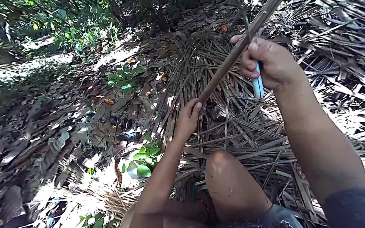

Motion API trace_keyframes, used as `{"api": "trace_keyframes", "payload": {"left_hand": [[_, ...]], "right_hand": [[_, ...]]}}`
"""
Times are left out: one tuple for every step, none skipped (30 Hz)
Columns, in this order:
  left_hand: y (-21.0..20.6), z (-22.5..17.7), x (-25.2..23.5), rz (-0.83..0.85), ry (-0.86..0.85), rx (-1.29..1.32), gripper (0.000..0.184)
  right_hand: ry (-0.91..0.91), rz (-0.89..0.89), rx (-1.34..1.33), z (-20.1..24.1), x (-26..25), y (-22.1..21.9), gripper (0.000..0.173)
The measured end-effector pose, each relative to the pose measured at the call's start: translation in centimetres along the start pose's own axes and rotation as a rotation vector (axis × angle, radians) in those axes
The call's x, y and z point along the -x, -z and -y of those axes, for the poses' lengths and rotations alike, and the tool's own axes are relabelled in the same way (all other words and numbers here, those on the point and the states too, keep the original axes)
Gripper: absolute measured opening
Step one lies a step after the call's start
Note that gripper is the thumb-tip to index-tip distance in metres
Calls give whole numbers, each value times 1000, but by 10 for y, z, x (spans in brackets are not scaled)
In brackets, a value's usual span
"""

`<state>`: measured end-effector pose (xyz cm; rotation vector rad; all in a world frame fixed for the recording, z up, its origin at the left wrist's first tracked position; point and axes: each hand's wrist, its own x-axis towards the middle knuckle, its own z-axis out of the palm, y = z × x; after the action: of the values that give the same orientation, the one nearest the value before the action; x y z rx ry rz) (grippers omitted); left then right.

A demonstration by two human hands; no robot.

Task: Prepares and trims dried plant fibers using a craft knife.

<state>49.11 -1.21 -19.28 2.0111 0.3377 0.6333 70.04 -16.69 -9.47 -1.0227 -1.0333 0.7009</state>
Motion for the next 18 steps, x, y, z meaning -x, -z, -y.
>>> {"api": "trace_keyframes", "payload": {"left_hand": [[-2,-9,4,12,50,84,31],[-3,-17,8,18,97,164,28],[-5,-27,13,13,138,230,24],[-7,-35,17,-9,159,267,18],[-10,-41,21,-38,166,282,14],[-13,-45,25,-63,164,276,13],[-14,-46,30,-75,156,244,14],[-14,-47,35,-78,143,192,17],[-14,-47,39,-80,138,143,22],[-13,-47,42,-74,138,128,25],[-12,-48,45,-60,149,156,27],[-11,-49,46,-37,175,211,27],[-8,-52,47,-11,216,284,27],[-5,-55,47,17,269,357,26],[-2,-57,46,48,321,428,26],[2,-58,46,85,371,502,27],[5,-58,46,125,418,573,27],[8,-56,47,169,457,642,27]], "right_hand": [[-39,34,10,-5,11,-6,38],[-105,83,12,-14,22,-15,42],[-180,136,17,-25,34,-25,44],[-248,192,40,-36,46,-35,43],[-300,239,64,-47,54,-42,37],[-330,276,76,-57,61,-47,35],[-335,294,85,-66,65,-50,29],[-319,294,98,-71,68,-50,22],[-300,290,112,-75,71,-50,17],[-284,302,117,-76,72,-49,17],[-271,326,116,-77,74,-47,20],[-267,357,116,-77,76,-47,26],[-269,385,122,-75,77,-46,32],[-271,409,138,-73,78,-45,35],[-272,424,152,-71,79,-44,37],[-268,440,164,-69,80,-43,39],[-251,462,185,-69,81,-42,37],[-231,480,208,-69,82,-40,35]]}}
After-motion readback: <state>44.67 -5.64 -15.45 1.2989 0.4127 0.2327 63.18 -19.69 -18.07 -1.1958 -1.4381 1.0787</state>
